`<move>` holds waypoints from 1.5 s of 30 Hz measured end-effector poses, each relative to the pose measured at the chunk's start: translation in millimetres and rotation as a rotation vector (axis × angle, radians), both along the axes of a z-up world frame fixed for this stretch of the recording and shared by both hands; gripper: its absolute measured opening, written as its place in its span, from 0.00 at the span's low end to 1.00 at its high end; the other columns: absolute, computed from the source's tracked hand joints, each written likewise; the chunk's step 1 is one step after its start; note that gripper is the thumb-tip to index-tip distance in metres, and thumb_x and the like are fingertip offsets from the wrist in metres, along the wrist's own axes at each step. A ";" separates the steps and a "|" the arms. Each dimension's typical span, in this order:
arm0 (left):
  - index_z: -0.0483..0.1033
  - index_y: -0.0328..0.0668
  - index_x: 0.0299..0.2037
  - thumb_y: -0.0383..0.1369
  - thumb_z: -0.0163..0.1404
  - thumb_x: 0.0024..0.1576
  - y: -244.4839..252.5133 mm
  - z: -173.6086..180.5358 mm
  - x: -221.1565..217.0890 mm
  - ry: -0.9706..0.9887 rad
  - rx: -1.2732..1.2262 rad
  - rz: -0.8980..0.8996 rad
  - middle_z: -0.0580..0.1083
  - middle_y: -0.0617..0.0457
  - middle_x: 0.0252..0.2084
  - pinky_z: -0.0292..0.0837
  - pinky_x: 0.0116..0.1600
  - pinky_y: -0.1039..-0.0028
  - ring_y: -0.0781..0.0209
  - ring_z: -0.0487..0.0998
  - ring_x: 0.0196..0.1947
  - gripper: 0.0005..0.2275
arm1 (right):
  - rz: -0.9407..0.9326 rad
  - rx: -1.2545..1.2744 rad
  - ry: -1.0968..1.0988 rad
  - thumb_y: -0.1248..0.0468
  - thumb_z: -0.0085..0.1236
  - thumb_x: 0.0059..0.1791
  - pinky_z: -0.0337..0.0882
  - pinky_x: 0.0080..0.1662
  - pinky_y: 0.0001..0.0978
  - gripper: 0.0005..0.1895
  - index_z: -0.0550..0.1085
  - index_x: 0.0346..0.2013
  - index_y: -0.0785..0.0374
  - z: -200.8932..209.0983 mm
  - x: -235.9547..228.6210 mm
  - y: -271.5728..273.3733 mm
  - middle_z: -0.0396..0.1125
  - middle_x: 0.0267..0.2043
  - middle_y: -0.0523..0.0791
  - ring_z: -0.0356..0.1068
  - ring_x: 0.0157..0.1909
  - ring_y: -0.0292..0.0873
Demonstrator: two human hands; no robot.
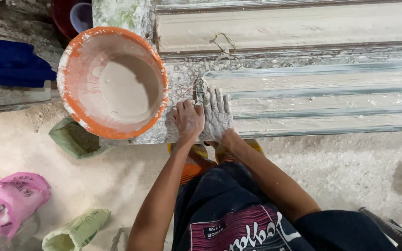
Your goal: Applying and smoothing plaster material over a decorative architectural mold.
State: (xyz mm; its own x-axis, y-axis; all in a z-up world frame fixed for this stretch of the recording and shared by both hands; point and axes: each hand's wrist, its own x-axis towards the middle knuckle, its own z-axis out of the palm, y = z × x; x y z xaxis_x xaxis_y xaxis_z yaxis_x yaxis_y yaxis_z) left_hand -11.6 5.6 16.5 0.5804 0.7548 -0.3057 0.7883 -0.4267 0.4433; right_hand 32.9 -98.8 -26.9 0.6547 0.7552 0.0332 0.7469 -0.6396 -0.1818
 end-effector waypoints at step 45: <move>0.73 0.49 0.57 0.33 0.52 0.51 -1.0 54.4 -35.0 -0.504 0.235 0.102 0.72 0.49 0.55 0.69 0.56 0.53 0.45 0.75 0.56 0.21 | -0.527 0.086 0.321 0.45 0.58 0.51 0.77 0.46 0.55 0.11 0.77 0.40 0.45 6.0 214.6 45.7 0.71 0.42 0.45 0.76 0.46 0.57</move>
